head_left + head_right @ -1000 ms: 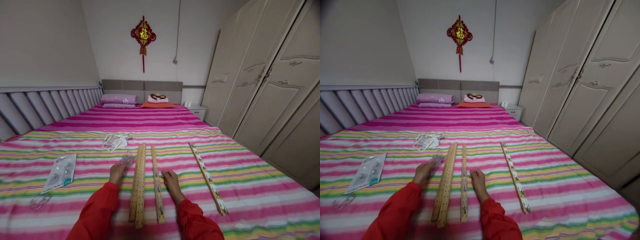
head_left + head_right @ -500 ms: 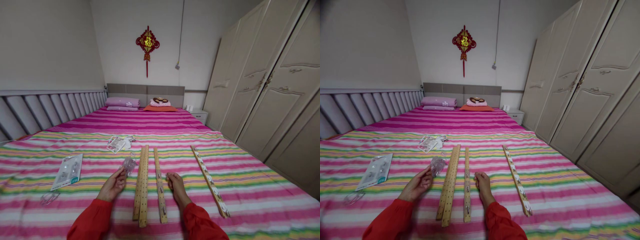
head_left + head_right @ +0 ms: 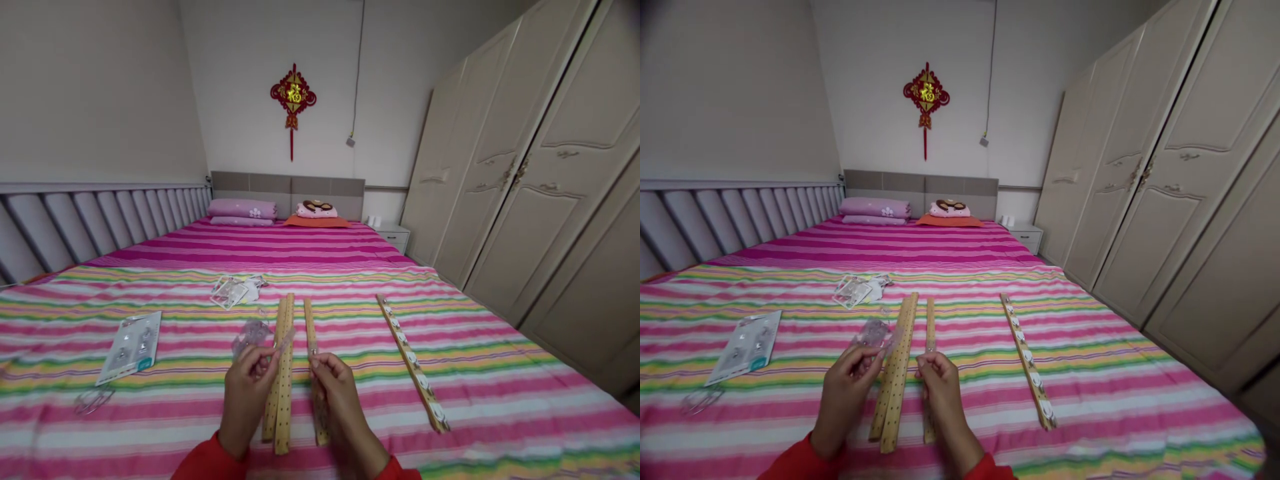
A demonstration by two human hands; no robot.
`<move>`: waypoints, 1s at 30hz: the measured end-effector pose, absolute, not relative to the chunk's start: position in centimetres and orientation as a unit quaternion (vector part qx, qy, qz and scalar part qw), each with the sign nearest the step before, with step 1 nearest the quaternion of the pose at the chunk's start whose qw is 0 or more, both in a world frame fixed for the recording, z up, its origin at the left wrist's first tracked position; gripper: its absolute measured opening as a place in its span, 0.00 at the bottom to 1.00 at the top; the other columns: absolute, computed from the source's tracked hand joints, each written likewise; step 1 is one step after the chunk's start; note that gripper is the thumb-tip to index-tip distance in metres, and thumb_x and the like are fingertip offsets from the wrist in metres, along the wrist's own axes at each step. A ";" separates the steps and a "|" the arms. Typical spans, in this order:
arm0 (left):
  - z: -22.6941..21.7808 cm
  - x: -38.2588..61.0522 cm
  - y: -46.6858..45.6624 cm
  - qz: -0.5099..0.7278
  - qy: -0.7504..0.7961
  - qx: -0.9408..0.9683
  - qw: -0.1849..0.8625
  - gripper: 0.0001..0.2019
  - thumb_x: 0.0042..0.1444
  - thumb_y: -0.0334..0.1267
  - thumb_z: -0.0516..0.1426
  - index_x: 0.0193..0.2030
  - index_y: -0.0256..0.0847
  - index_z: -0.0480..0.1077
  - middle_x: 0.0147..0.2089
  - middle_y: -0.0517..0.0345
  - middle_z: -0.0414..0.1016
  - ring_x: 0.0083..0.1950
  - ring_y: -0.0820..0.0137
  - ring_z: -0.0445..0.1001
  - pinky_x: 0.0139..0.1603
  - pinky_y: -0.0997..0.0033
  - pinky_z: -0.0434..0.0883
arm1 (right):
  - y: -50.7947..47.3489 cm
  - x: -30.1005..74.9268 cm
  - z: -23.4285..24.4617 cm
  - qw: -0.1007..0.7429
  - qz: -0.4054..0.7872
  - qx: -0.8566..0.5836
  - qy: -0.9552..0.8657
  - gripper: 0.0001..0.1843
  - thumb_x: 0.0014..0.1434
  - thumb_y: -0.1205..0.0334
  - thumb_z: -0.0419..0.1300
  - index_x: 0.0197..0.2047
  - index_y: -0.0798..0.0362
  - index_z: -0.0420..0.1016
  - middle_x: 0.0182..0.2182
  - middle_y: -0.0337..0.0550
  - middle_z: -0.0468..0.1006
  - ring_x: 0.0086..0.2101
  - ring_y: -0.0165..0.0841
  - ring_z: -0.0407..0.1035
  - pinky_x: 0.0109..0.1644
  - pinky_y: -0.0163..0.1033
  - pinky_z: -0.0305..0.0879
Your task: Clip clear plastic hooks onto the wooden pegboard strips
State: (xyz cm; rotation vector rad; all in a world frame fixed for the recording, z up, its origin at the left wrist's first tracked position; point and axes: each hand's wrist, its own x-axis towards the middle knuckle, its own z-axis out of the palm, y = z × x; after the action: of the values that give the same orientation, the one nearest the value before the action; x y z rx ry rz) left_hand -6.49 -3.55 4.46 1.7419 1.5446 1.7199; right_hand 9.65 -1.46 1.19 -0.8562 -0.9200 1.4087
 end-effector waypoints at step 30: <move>2.7 -3.8 -5.6 0.478 0.421 0.760 -0.129 0.07 0.51 0.31 0.61 0.35 0.48 0.77 0.26 0.56 0.77 0.29 0.68 0.71 0.32 0.67 0.57 | -5.0 10.2 2.0 0.612 0.636 -0.337 -0.328 0.15 0.45 0.53 0.70 0.25 0.55 0.73 0.12 0.30 0.62 0.13 0.19 0.44 0.18 0.30 0.37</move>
State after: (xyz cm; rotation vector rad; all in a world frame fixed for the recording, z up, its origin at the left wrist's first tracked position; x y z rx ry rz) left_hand -3.82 -5.62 2.65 2.6064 1.4443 1.6377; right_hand 10.18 -4.95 2.04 -0.7776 -0.7574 1.4663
